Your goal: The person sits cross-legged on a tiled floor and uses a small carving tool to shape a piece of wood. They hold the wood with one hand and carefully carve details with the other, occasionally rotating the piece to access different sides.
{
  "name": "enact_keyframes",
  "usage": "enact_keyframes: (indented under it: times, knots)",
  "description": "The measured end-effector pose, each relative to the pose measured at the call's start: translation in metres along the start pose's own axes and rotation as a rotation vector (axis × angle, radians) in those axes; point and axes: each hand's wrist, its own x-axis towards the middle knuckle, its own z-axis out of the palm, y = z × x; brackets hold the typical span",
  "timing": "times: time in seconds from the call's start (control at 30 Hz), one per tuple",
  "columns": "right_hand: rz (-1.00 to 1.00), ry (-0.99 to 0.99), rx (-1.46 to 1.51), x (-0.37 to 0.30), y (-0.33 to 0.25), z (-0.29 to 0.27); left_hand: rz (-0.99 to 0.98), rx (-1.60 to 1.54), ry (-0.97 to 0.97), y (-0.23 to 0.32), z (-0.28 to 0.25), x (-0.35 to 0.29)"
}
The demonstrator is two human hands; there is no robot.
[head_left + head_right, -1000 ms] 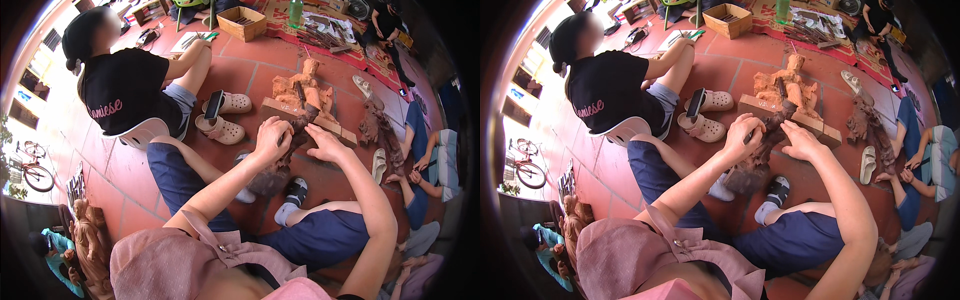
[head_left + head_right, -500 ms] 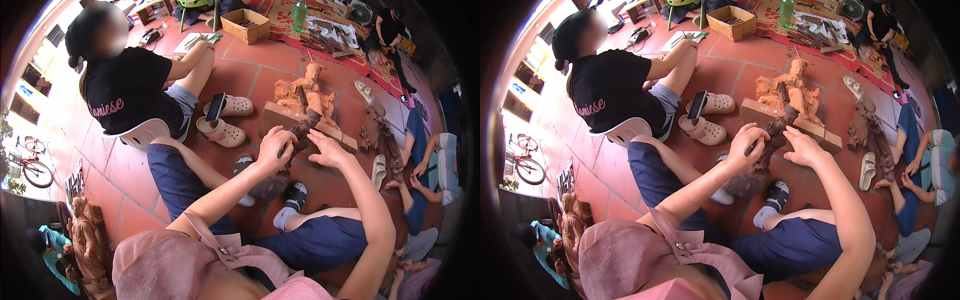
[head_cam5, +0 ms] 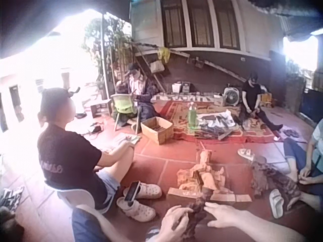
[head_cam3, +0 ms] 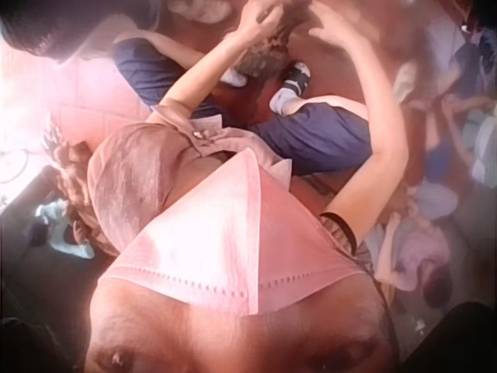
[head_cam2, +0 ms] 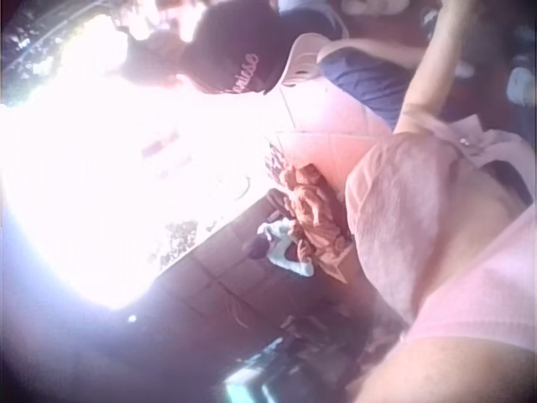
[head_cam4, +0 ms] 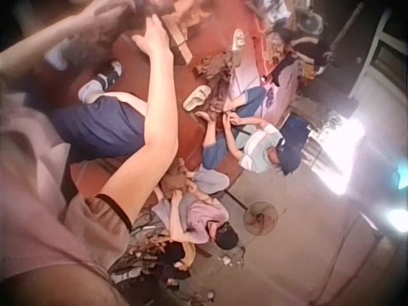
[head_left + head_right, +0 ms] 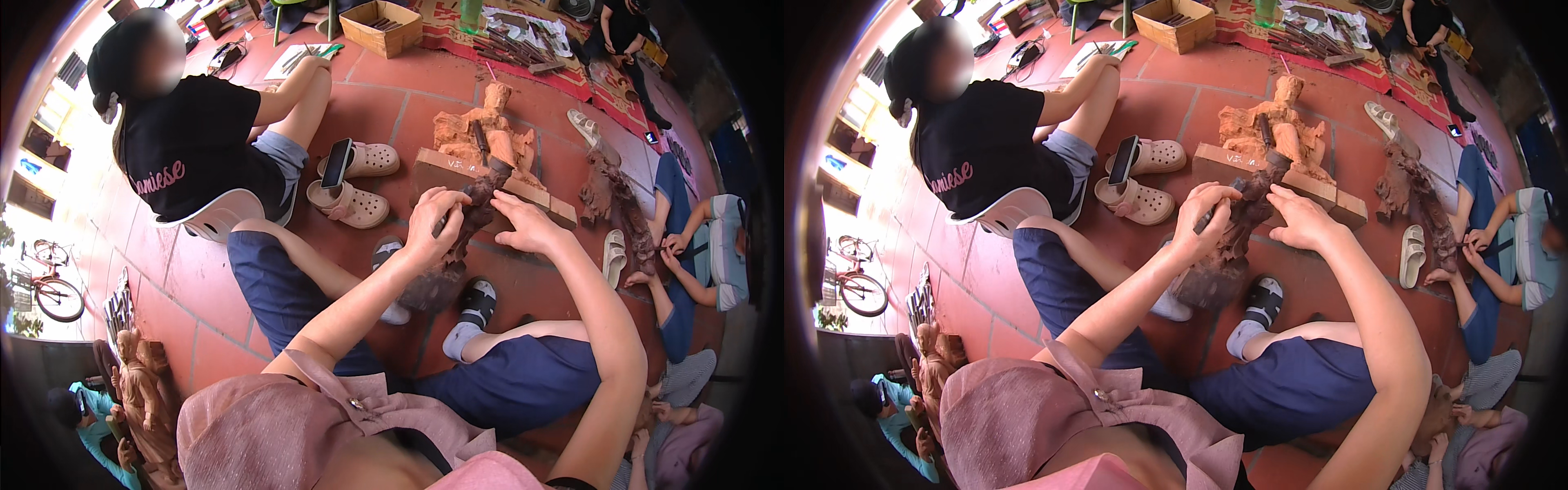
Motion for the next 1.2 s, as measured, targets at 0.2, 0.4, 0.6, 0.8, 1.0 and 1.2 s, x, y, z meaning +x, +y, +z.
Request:
enact_keyframes:
  times: [0.2, 0.4, 0.6, 0.8, 1.0, 1.2]
  knots:
    - [0.016, -0.005, 0.007, -0.002, -0.003, -0.003, -0.036, 0.028, -0.02, -0.005, -0.006, -0.001]
    - [-0.02, 0.024, -0.005, 0.0, 0.006, 0.005, -0.015, -0.065, 0.012, -0.003, 0.0, -0.004]
    - [-0.019, 0.026, -0.047, 0.006, 0.012, 0.01, -0.155, -0.055, 0.018, -0.002, -0.012, -0.023]
    - [0.018, 0.015, -0.043, 0.003, 0.008, 0.008, -0.018, -0.036, 0.006, -0.004, -0.001, -0.022]
    - [-0.013, 0.041, -0.046, 0.005, 0.012, 0.011, 0.13, 0.051, -0.005, -0.005, 0.01, -0.003]
    - [0.002, 0.034, -0.025, 0.006, 0.011, 0.011, 0.069, 0.065, -0.013, 0.0, 0.008, -0.006]
